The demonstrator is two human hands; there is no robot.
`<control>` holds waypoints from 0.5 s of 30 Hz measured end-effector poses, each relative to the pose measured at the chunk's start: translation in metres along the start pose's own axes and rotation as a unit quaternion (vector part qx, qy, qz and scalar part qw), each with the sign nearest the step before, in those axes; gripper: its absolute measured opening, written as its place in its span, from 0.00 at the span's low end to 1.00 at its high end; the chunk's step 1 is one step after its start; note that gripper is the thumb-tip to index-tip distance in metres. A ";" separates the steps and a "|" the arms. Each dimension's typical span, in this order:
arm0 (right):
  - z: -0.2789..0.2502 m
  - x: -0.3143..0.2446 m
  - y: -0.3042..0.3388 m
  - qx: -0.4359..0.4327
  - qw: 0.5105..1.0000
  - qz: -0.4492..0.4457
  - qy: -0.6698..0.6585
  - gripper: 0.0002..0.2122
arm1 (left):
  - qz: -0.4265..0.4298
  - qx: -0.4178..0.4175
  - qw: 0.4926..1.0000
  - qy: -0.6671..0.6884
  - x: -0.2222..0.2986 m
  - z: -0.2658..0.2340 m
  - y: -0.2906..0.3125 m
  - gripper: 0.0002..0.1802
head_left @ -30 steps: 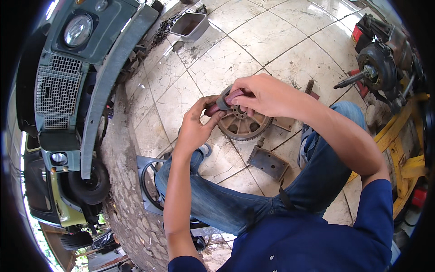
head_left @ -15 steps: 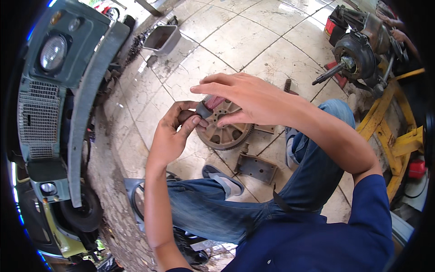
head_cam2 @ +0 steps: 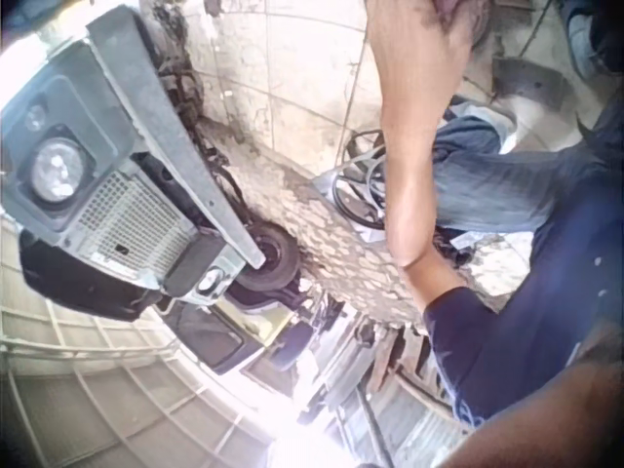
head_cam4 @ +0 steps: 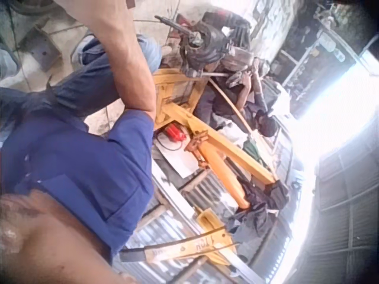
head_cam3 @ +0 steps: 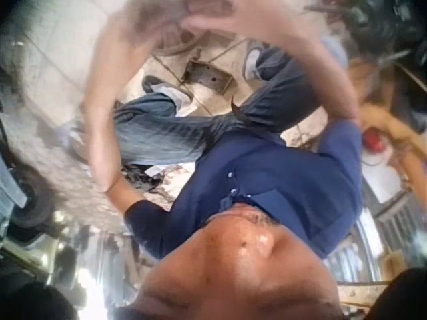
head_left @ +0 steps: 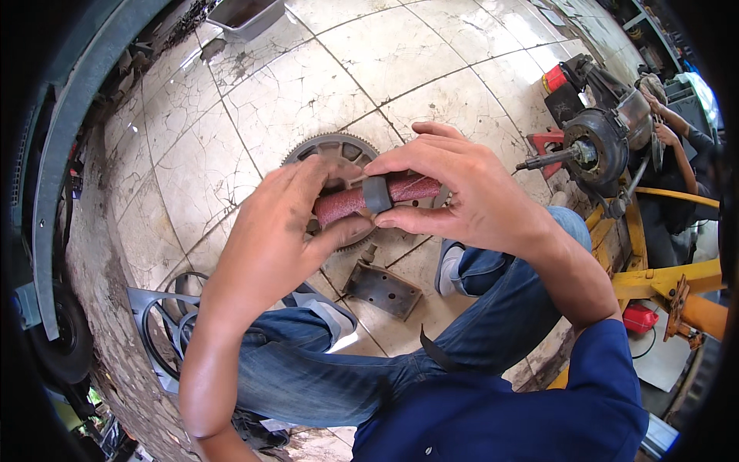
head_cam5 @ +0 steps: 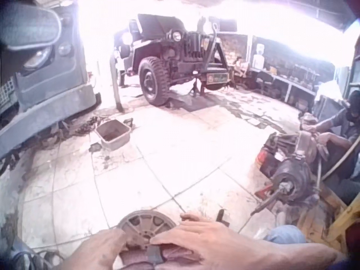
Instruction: The person sits on the floor and uses a sanding block to smooth a small cylindrical metal part. They repeatedly rub the part against the sanding block, rotate it, and inspect the surface. A larger gear-like metal part rests nearby on the floor.
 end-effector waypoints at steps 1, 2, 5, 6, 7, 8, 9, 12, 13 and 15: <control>0.000 0.000 -0.001 -0.001 1.000 0.005 -0.003 0.21 | 0.029 0.024 0.998 -0.047 0.000 0.000 -0.002 0.20; 0.000 0.000 -0.001 0.000 1.000 0.011 -0.005 0.21 | 0.044 0.024 0.997 -0.055 0.000 0.001 -0.002 0.20; -0.001 -0.003 0.000 -0.017 0.998 0.046 -0.033 0.21 | 0.078 0.023 0.994 -0.072 0.000 0.002 -0.001 0.18; -0.001 -0.004 0.000 -0.014 0.998 0.049 -0.032 0.21 | 0.076 0.013 0.994 -0.075 0.000 0.001 0.000 0.17; -0.001 -0.006 0.000 -0.010 0.998 0.047 -0.029 0.21 | 0.071 0.008 0.995 -0.071 -0.001 -0.001 0.001 0.16; -0.002 -0.007 0.000 -0.006 0.999 0.046 -0.025 0.21 | 0.077 0.005 0.994 -0.076 -0.002 -0.002 0.000 0.16; -0.002 -0.007 0.000 -0.005 0.999 0.043 -0.020 0.21 | 0.079 0.005 0.994 -0.073 -0.003 -0.004 0.000 0.16; -0.001 -0.008 -0.001 -0.004 0.999 0.034 -0.005 0.22 | 0.082 0.001 0.996 -0.045 -0.008 -0.005 -0.001 0.14; 0.000 -0.009 0.000 -0.005 1.000 0.030 -0.003 0.22 | 0.076 0.002 0.997 -0.028 -0.010 -0.006 0.000 0.14; 0.002 -0.010 0.001 -0.002 1.000 0.018 0.004 0.22 | -0.003 -0.025 0.999 0.049 -0.014 -0.005 0.003 0.14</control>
Point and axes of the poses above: each hand's wrist, its own y-axis away from the middle knuckle, its own z-axis out of the palm, x = y × z, the point moved 1 cm from there along -y, towards the middle knuckle, and after that the axes turned 4 degrees about -z, right-handed, at the moved point
